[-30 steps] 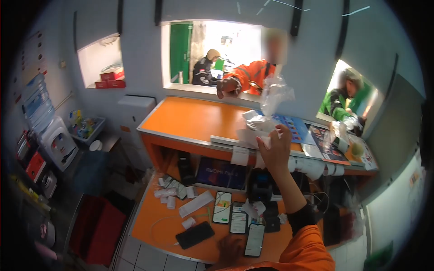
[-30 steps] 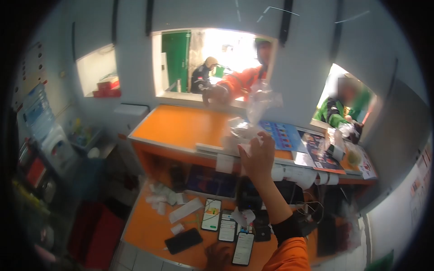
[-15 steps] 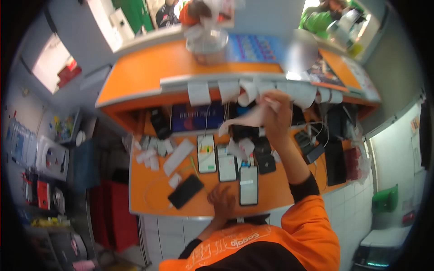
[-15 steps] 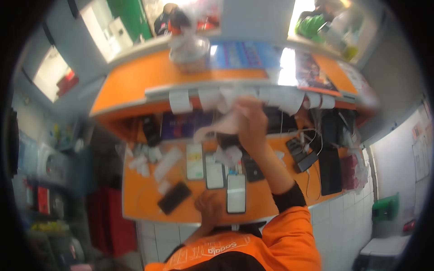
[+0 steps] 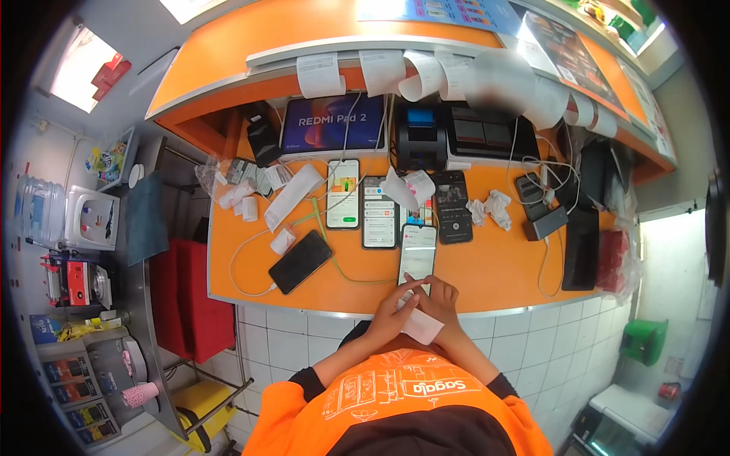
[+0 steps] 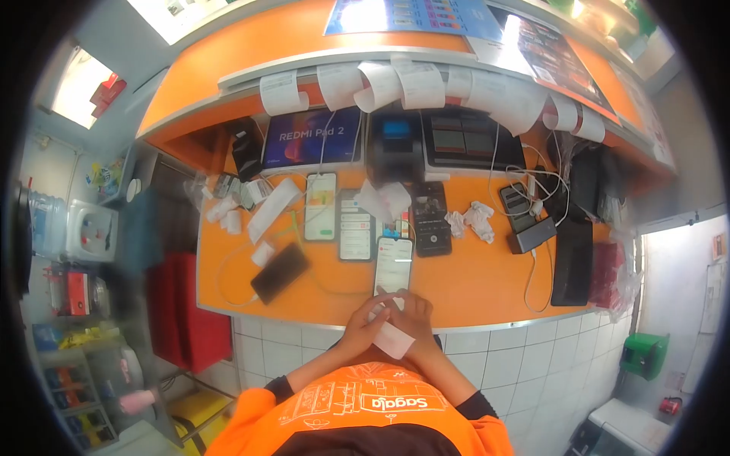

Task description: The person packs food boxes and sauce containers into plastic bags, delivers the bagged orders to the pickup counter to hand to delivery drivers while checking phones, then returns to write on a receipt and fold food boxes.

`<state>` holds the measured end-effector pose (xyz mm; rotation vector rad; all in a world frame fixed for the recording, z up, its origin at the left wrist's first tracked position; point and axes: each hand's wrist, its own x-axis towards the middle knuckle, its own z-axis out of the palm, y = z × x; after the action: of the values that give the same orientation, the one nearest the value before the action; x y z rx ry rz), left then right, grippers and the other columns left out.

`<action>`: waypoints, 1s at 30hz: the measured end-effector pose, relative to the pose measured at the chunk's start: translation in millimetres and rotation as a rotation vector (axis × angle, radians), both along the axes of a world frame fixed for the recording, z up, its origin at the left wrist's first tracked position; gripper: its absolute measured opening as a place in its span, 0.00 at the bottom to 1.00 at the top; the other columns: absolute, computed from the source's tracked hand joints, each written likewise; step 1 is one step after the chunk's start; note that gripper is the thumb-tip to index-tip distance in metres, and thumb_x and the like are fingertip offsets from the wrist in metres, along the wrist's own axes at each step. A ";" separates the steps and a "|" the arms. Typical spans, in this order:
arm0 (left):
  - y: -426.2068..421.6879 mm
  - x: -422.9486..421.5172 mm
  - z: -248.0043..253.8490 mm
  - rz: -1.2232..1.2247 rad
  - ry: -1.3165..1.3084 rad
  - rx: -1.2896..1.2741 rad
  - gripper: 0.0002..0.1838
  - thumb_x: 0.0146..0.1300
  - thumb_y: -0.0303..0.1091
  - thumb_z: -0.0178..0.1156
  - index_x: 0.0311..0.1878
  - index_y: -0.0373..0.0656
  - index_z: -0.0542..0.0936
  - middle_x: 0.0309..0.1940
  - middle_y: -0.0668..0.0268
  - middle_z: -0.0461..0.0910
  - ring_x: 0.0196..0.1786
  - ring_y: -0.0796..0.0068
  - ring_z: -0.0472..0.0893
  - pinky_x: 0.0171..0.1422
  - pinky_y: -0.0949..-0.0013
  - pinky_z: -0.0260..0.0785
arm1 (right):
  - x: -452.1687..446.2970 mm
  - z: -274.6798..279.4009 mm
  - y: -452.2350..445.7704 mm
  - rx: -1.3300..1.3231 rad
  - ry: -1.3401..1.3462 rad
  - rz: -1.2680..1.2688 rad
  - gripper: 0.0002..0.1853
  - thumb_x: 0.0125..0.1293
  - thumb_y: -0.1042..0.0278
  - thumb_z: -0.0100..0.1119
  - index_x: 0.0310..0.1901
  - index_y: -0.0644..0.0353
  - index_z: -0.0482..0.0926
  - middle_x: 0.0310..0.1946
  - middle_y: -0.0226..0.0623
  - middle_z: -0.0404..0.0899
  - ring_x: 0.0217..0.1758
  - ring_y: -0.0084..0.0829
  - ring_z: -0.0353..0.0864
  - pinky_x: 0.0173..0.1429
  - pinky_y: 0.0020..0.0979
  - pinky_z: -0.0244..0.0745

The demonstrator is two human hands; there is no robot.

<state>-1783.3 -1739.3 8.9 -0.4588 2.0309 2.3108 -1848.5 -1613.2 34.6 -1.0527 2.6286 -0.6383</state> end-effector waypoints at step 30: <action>-124.3 157.2 -8.1 0.805 -0.046 0.121 0.12 0.76 0.40 0.47 0.51 0.43 0.73 0.22 0.73 0.65 0.22 0.86 0.64 0.25 0.78 0.54 | -131.8 -38.0 -179.9 -0.140 0.313 -0.169 0.27 0.56 0.66 0.58 0.60 0.46 0.75 0.49 0.42 0.67 0.55 0.44 0.66 0.56 0.50 0.58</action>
<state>-1626.1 -1863.6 0.8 -1.5364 1.8788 2.7310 -1980.3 -1793.1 -3.3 -1.0514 3.0067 -0.7580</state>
